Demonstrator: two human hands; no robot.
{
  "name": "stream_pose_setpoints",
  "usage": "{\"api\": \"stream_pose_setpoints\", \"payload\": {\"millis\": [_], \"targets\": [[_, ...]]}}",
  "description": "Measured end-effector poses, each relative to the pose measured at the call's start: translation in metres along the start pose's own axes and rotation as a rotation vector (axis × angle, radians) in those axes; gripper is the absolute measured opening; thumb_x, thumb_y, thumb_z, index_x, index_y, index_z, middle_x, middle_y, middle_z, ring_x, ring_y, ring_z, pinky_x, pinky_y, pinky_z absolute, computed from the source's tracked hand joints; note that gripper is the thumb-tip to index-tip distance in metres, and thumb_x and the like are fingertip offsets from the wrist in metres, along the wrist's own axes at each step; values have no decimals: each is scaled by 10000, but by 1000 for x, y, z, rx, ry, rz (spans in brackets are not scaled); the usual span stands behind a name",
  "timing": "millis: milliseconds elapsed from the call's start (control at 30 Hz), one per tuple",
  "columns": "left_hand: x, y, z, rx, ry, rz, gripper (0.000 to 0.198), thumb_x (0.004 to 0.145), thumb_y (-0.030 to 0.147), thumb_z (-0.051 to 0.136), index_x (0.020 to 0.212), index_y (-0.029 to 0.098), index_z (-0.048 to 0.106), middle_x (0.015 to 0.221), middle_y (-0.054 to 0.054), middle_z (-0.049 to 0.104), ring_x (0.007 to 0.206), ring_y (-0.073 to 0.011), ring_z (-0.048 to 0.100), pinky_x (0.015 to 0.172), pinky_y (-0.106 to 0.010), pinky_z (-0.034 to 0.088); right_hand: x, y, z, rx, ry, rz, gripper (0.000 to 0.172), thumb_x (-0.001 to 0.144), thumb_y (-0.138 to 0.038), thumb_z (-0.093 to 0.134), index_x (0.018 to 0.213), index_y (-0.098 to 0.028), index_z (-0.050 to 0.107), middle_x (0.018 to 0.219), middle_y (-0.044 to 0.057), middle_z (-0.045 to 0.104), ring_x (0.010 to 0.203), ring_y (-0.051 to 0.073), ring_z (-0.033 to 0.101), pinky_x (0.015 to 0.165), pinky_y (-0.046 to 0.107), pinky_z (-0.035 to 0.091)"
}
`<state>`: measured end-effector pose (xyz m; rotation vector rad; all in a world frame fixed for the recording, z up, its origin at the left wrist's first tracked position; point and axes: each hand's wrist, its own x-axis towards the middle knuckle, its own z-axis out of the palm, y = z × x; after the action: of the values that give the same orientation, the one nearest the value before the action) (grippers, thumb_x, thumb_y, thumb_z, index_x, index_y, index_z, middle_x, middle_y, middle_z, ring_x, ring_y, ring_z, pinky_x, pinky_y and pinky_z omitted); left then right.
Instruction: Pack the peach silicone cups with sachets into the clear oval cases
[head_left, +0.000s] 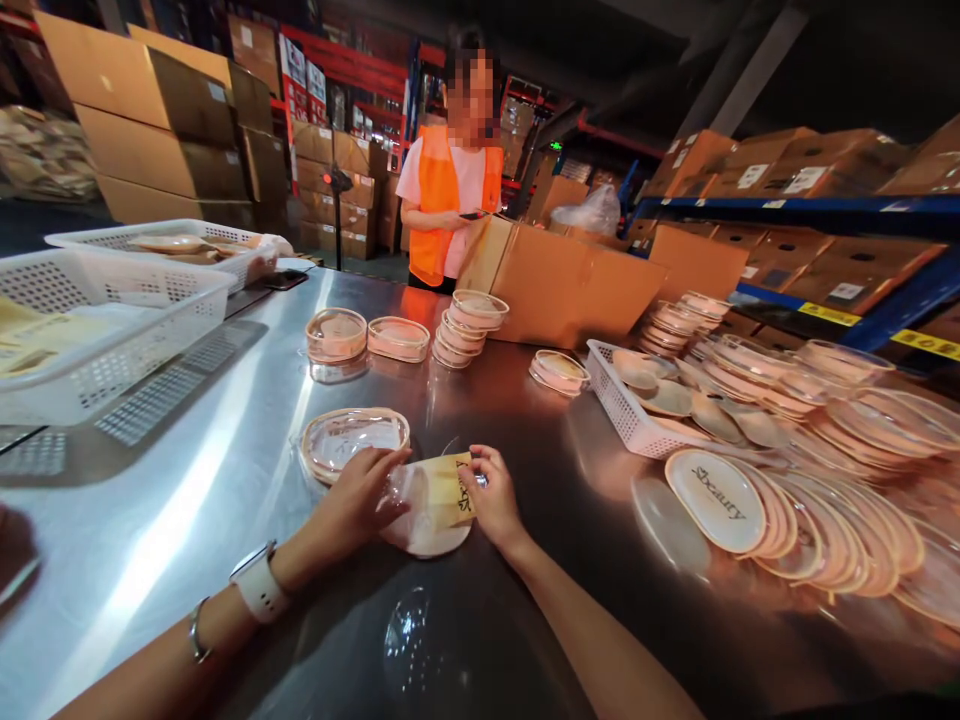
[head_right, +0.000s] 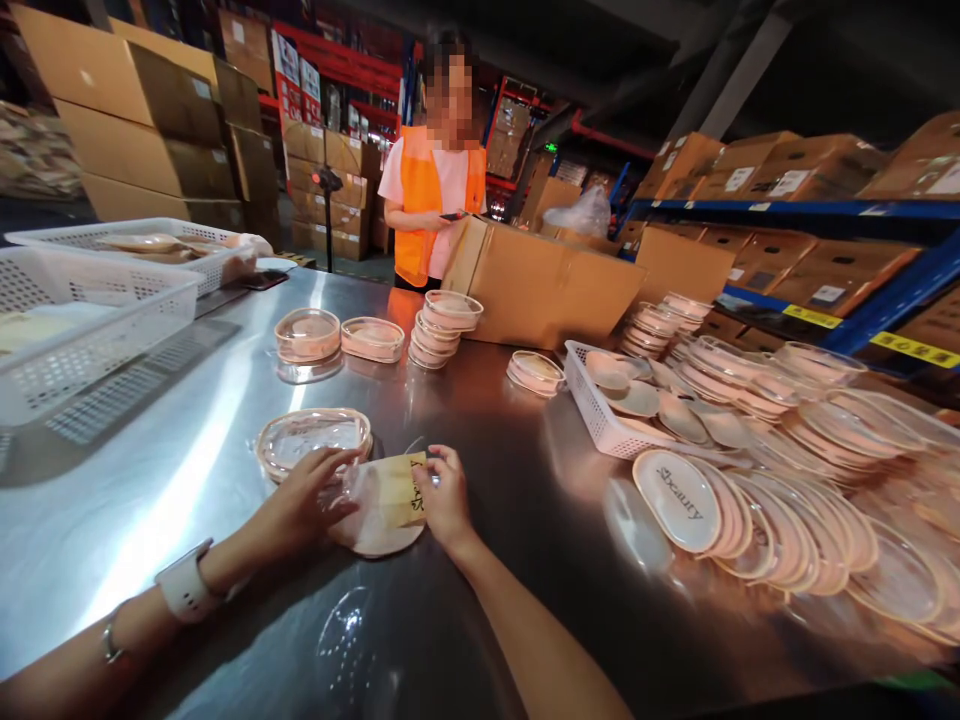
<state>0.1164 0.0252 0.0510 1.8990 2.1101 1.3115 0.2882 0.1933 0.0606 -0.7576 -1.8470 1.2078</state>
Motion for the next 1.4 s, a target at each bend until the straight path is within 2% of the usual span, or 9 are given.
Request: {"api": "stream_pose_setpoints", "payload": {"millis": [200,367,567,633,800,900,1000,1200,1400], "targets": [[2,-6,1,123,93,91,562,814,210,733,1349,241,561,1198,-104,675,1105,-277,645,962,-463,560,5,1,-6,150,153,72,360,739,-553,692,761,-198,640,718,30,686,671,195,646,621,308,533],[-1,10,-18,26,85,86,559,861,361,726,1375,248,536,1255,-103,662,1134,-280,649,970,-454,558,9,6,-6,254,144,121,421,722,-490,697,1007,-224,536,804,11,735,682,188,703,599,293,569],[-31,87,-18,-447,-684,319,690,710,531,829,1295,233,618,1087,-65,726,905,-229,698,815,-310,576,8,11,-1,308,72,158,437,689,-411,717,1039,-230,528,782,-7,729,688,186,705,610,283,559],[-36,97,-10,-453,-838,347,658,698,497,848,1264,224,655,1068,-78,730,887,-249,700,776,-305,565,8,12,0,317,54,163,447,688,-406,708,1053,-226,523,783,-6,728,684,184,701,617,285,557],[-21,70,-15,-264,-628,67,826,656,506,879,1368,218,574,1237,-116,681,1068,-306,665,926,-379,521,9,11,-1,305,88,86,469,725,-376,645,1143,-230,492,829,-4,714,711,172,683,635,279,540],[-12,58,-26,-187,-666,16,851,604,544,894,1333,221,597,1237,-125,688,1084,-322,665,909,-400,521,8,10,1,268,102,42,383,739,-371,620,1081,-222,532,871,16,694,751,176,672,646,285,539],[-8,57,-32,-120,-674,-22,750,643,456,890,1310,245,619,1200,-91,708,1040,-295,678,879,-376,522,6,9,2,256,95,30,341,738,-358,629,1040,-213,565,874,25,685,773,179,665,671,291,539],[-5,44,-26,-92,-442,-92,706,716,331,832,1355,175,577,1014,-71,735,840,-216,675,754,-318,512,6,9,2,202,150,-18,358,747,-393,598,1057,-213,591,888,33,675,772,186,642,671,297,526],[0,29,-21,-125,-249,-96,323,890,319,615,1168,176,696,868,-55,759,708,-183,658,683,-297,476,7,11,2,158,128,-14,215,753,-392,570,839,-209,644,714,-2,612,644,160,541,586,262,444]]}}
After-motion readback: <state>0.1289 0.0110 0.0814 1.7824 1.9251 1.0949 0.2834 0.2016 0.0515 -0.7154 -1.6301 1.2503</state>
